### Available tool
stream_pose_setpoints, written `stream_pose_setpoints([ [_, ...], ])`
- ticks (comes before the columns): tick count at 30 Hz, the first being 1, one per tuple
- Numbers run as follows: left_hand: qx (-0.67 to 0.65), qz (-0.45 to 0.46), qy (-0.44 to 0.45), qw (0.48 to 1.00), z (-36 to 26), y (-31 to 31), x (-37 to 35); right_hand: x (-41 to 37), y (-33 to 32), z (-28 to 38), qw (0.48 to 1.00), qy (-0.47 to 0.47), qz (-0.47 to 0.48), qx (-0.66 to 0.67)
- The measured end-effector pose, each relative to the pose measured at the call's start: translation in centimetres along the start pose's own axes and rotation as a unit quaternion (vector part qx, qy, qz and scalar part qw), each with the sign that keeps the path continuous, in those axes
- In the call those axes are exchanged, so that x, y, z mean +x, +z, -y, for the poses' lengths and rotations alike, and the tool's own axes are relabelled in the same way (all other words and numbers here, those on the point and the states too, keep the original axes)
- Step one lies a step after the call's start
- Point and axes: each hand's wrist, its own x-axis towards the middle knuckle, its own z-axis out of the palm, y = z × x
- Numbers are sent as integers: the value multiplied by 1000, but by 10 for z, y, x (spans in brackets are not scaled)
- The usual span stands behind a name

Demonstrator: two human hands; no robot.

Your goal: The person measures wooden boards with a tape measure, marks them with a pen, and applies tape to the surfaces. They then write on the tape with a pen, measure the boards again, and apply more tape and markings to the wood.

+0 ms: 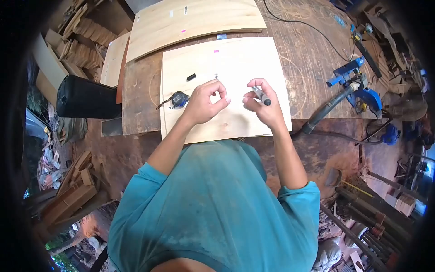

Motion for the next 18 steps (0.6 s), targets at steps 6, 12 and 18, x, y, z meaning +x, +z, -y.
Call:
stream_pose_setpoints([
  [6,117,-74,-31,990,5,5,-3,-6,6,15,983,-107,-17,-150],
  [12,-16,80,-62,995,2,21,3,-10,9,21,965,-86,-17,-246],
  [18,-105,51,-34,993,23,48,1,-17,15,-10,944,-240,-91,-209],
])
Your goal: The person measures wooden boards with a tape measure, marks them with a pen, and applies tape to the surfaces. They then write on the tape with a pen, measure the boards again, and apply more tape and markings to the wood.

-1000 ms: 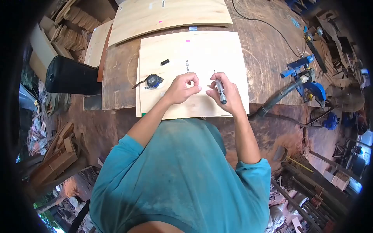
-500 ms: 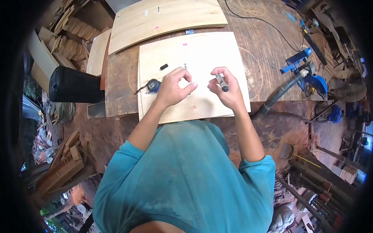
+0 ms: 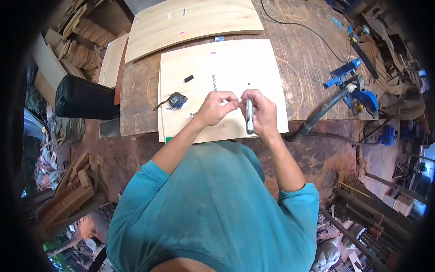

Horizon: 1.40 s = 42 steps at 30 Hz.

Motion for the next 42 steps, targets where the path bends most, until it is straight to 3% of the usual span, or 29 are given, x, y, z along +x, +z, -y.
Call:
stream_pose_setpoints([
  [2,-48,-20,-4,999,4,5,0,-3,-3,-1,999,-20,-7,-48],
  [4,-95,-3,-66,993,-4,2,-2,-3,-1,1,971,-184,-57,-140],
  [5,-114,-68,-111,985,30,-2,-1,-6,-2,-17,969,-195,-80,-131],
  [6,-133,-135,-156,970,64,-13,-4,-1,-13,-22,958,-203,-163,-116],
  [7,-136,-136,-185,964,69,-43,-18,8,-28,-37,953,-191,-227,-60],
  [8,-136,-132,-211,959,70,-68,-26,20,-43,-45,937,-188,-257,-140],
  [10,-169,-123,-226,951,47,-64,-33,47,-54,-74,936,-137,-185,-268],
  [12,-203,-122,-226,945,39,-58,-32,66,-48,-132,948,-83,-96,-293],
  [15,-167,-95,-181,964,52,-53,-38,73,-26,-144,927,-89,5,-363],
  [16,-168,-99,-183,964,56,-53,-42,73,-21,-146,928,-91,8,-361],
  [18,-125,-88,-180,972,63,-53,-51,72,-11,-149,918,-182,-5,-352],
  [23,-116,-55,-212,969,63,-52,-62,70,-13,-139,935,-113,5,-335],
  [25,-108,-41,-232,966,65,-49,-63,74,-19,-134,884,-250,-44,-393],
  [26,-102,-25,-211,972,73,-47,-63,69,-15,-132,884,-251,-42,-392],
  [28,-97,-10,-193,976,78,-44,-63,45,1,-115,964,-155,-137,-166],
  [29,-90,2,-190,978,78,-42,-62,26,13,-103,983,-40,-150,-97],
  [30,-83,14,-187,979,78,-39,-59,12,25,-81,986,109,-116,50],
  [31,-85,13,-185,979,81,-36,-56,-3,32,-83,981,102,-47,161],
  [33,-98,29,-144,984,83,-30,-54,-25,54,-74,948,199,10,248],
  [36,-67,62,-144,985,79,-27,-51,-32,65,-73,879,320,1,355],
  [42,-29,99,-162,981,65,-26,-45,-32,63,-67,852,383,-29,356],
])
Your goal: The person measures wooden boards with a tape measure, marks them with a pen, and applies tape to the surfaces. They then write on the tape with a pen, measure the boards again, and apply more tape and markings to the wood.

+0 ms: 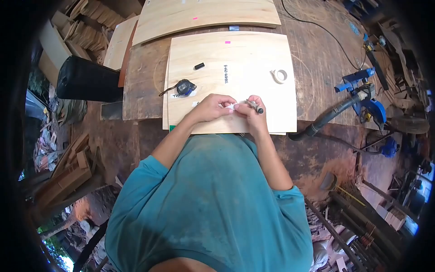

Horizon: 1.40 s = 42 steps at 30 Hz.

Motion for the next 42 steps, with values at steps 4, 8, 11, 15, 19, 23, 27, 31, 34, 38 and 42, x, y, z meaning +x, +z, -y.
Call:
stream_pose_setpoints([
  [4,10,2,0,1000,-6,-1,3,1,-4,7,1000,26,0,5],
  [8,60,18,14,998,-25,-5,1,-5,7,19,999,50,-13,-3],
  [11,67,33,4,997,-26,-6,2,-2,4,15,999,51,-8,-13],
  [15,83,36,11,996,-25,-7,4,2,-5,12,997,41,18,-61],
  [19,114,-14,2,993,-10,-9,5,9,-7,12,993,-26,33,-109],
  [23,157,-146,-32,976,5,-17,-12,25,-16,-8,980,-137,-45,-138],
  [27,254,-290,120,915,32,1,-24,23,-8,-24,986,-113,-85,-87],
  [31,335,-287,206,873,54,19,-38,19,4,-24,989,-106,-83,-69],
  [34,365,-275,214,863,54,21,-41,26,3,-28,982,-123,-82,-115],
  [38,356,-277,215,866,53,20,-40,30,0,-32,981,-128,-72,-128],
  [42,369,-271,218,862,51,20,-41,34,-6,-41,960,-169,-83,-207],
])
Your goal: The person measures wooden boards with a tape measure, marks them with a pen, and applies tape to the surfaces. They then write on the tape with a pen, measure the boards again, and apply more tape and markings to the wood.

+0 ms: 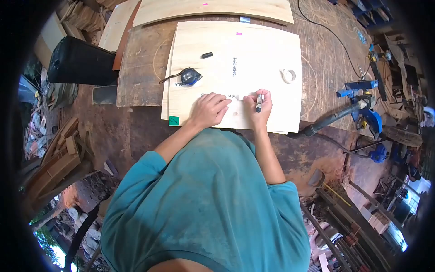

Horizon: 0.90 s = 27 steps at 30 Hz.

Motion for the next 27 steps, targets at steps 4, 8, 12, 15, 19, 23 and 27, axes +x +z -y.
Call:
stream_pose_setpoints([
  [4,2,11,6,1000,2,1,-1,-1,0,1,996,20,12,86],
  [8,5,20,15,1000,3,2,-2,-3,1,8,998,27,15,55],
  [12,6,22,14,1000,2,1,-2,-4,5,5,1000,-13,-3,0],
  [15,11,34,16,999,3,2,-2,-7,5,2,997,-49,-10,-59],
  [19,18,36,18,999,2,3,-1,-9,6,-1,995,-65,-27,-73],
  [23,26,39,20,999,1,3,-1,-9,6,-3,993,-83,-46,-74],
  [27,32,41,25,998,1,4,0,-10,7,-1,989,-83,-62,-104],
])
